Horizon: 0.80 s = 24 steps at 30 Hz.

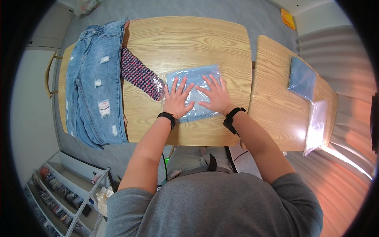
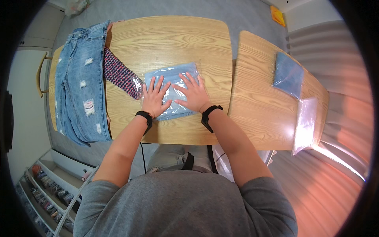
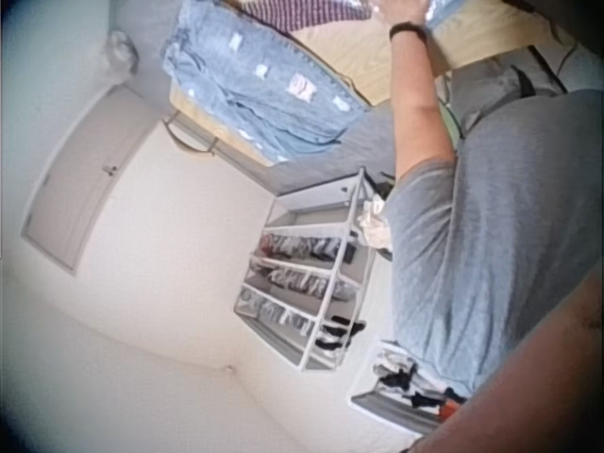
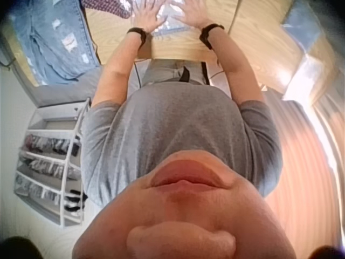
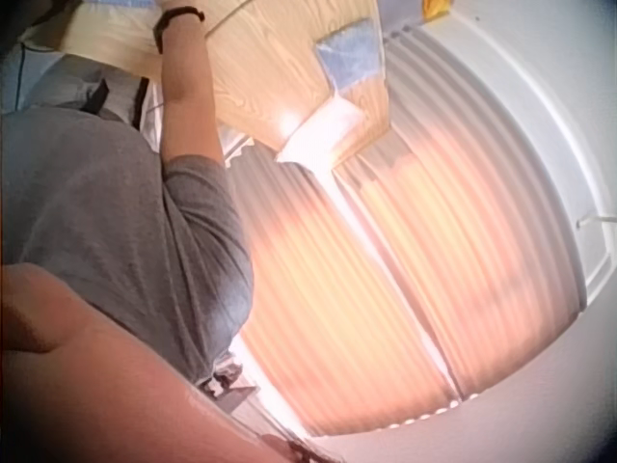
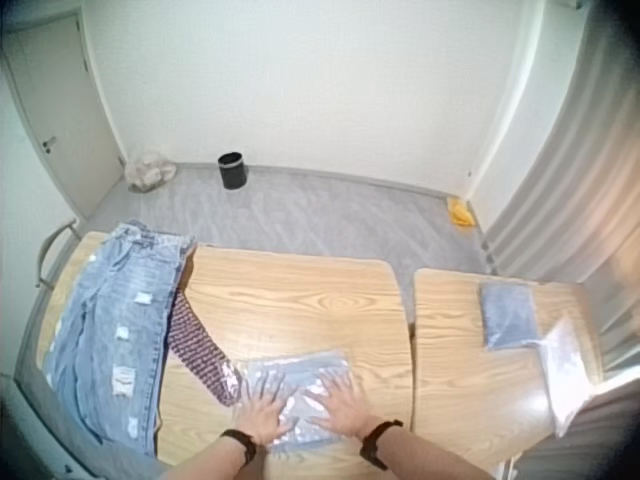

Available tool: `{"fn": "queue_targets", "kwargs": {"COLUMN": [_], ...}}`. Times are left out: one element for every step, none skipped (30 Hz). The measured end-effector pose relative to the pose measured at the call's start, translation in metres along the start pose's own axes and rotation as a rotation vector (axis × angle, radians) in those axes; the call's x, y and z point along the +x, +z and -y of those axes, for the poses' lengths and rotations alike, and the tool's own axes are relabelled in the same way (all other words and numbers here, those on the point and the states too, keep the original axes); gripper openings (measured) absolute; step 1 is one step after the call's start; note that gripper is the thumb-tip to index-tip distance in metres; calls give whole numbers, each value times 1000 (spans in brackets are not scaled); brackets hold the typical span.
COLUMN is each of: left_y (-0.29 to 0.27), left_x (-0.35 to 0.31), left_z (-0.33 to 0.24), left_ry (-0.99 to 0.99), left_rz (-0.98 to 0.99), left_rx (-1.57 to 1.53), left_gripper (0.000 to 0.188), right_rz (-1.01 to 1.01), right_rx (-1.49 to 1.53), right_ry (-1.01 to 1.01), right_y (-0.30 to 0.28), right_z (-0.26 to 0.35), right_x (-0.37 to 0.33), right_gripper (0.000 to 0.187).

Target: Fold pairs of blue jeans and place them into individual clear plastic packaging bags.

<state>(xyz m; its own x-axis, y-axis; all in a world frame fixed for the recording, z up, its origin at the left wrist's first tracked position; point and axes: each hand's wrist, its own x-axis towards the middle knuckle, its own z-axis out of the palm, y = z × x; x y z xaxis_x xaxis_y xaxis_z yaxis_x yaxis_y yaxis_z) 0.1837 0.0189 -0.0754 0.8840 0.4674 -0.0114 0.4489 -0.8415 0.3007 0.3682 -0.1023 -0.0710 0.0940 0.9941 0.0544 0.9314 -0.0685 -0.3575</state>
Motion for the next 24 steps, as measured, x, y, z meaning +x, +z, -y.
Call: {"fn": "queue_targets", "kwargs": {"left_y": [0,-1,-1,-2,-4,-6,-7,-9,-11,-14,-17,-20,-23,-28,-31,-34,-39,-41,-40,-40,-38,-37,-36,-34], "left_x": [0,0,0,0,0,-1,-1,-1,-3,-3,-4,-4,-5,-7,-11,-14,-22,-32,-43,-56,-64,-74,-81,-85], "left_z": [0,0,2,3,5,7,10,12,13,15,17,18,17,17,14,11,10,3,-6,-14,-21,-25,-27,-25], "left_ry": [0,11,10,19,18,18,17,12,9,8,15,19,-18,-9,-50,-38,-10,81,166,231,274,205,160,144], "left_rz": [0,-25,-6,-5,20,37,65,67,42,33,16,-48,-51,-162,-249,-293,-364,-313,-262,-155,-181,-106,-67,-50], "left_rx": [-3,-1,-25,-49,-86,-121,-165,-195,-245,-277,-298,-271,-234,-193,-13,55,136,62,-4,-56,-87,-80,-95,-52], "left_gripper": [71,70,69,68,68,67,66,64,65,65,66,67,68,68,63,58,54,50,46,42,44,48,53,56], "right_rz": [-9,58,-8,8,8,-25,-74,-121,-119,-118,-118,-159,-200,-260,-256,-269,-285,-293,-304,-313,-293,-273,-264,-267], "right_rx": [1,-1,1,1,8,-71,-147,-228,-138,-48,43,18,-4,-8,8,44,106,141,192,242,263,280,296,329], "right_ry": [-8,21,-14,-9,-7,-14,-22,-29,-22,-12,-3,62,125,176,195,200,213,209,213,215,228,242,253,249], "right_y": [-2,-5,-8,-13,-17,-21,-24,-27,-29,-28,-27,-25,-22,-19,-16,-12,-8,-5,-3,-2,-1,0,1,2], "right_z": [0,0,1,1,1,4,7,9,12,17,18,18,17,15,12,10,10,11,10,10,10,9,8,6], "right_x": [1,1,1,-1,-3,-7,-15,-25,-36,-49,-60,-67,-72,-77,-79,-78,-77,-77,-77,-78,-78,-80,-81,-81], "right_gripper": [55,54,52,51,49,47,44,42,40,38,36,36,35,34,34,35,36,36,36,37,37,38,39,39]}}
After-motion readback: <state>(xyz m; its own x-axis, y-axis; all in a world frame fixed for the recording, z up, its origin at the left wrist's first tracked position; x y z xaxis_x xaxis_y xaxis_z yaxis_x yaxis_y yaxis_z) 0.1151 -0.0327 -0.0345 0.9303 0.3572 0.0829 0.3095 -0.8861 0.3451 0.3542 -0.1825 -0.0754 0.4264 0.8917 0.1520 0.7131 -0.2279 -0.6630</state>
